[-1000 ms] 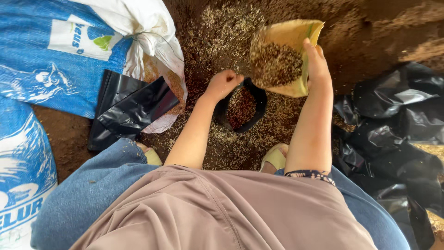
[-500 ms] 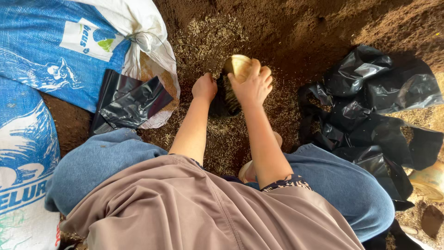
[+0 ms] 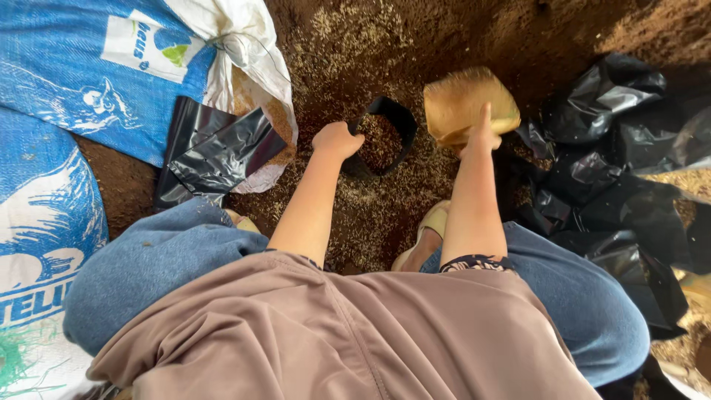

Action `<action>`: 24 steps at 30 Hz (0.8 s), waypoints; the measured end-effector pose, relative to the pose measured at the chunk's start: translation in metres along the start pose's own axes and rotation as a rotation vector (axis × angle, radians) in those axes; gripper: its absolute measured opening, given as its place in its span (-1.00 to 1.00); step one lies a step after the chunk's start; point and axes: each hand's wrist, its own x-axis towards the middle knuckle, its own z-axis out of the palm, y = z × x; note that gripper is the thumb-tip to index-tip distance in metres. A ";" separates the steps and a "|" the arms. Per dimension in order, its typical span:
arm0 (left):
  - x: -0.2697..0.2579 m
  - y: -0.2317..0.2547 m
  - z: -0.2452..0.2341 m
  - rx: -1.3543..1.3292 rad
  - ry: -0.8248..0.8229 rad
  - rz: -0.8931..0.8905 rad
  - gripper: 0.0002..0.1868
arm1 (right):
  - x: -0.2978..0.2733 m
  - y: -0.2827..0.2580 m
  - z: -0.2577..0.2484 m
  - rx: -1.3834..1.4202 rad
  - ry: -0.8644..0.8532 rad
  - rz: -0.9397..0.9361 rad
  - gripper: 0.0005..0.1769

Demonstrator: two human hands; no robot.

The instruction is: The person scoops grains from a large sack using a scoop and pours them into small black plastic bags. The person then folds the top of each bag to close it.

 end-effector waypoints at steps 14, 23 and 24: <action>0.025 -0.001 0.035 -0.050 0.406 0.260 -0.78 | -0.060 0.094 0.035 -1.013 -0.305 -0.720 -0.23; 0.023 -0.040 0.001 -0.218 0.598 0.190 -0.76 | -0.057 0.059 0.043 -1.253 -0.390 -0.869 -0.49; 0.025 -0.047 0.000 -0.236 0.709 0.204 -0.77 | -0.054 0.058 0.045 -1.220 -0.387 -0.810 -0.52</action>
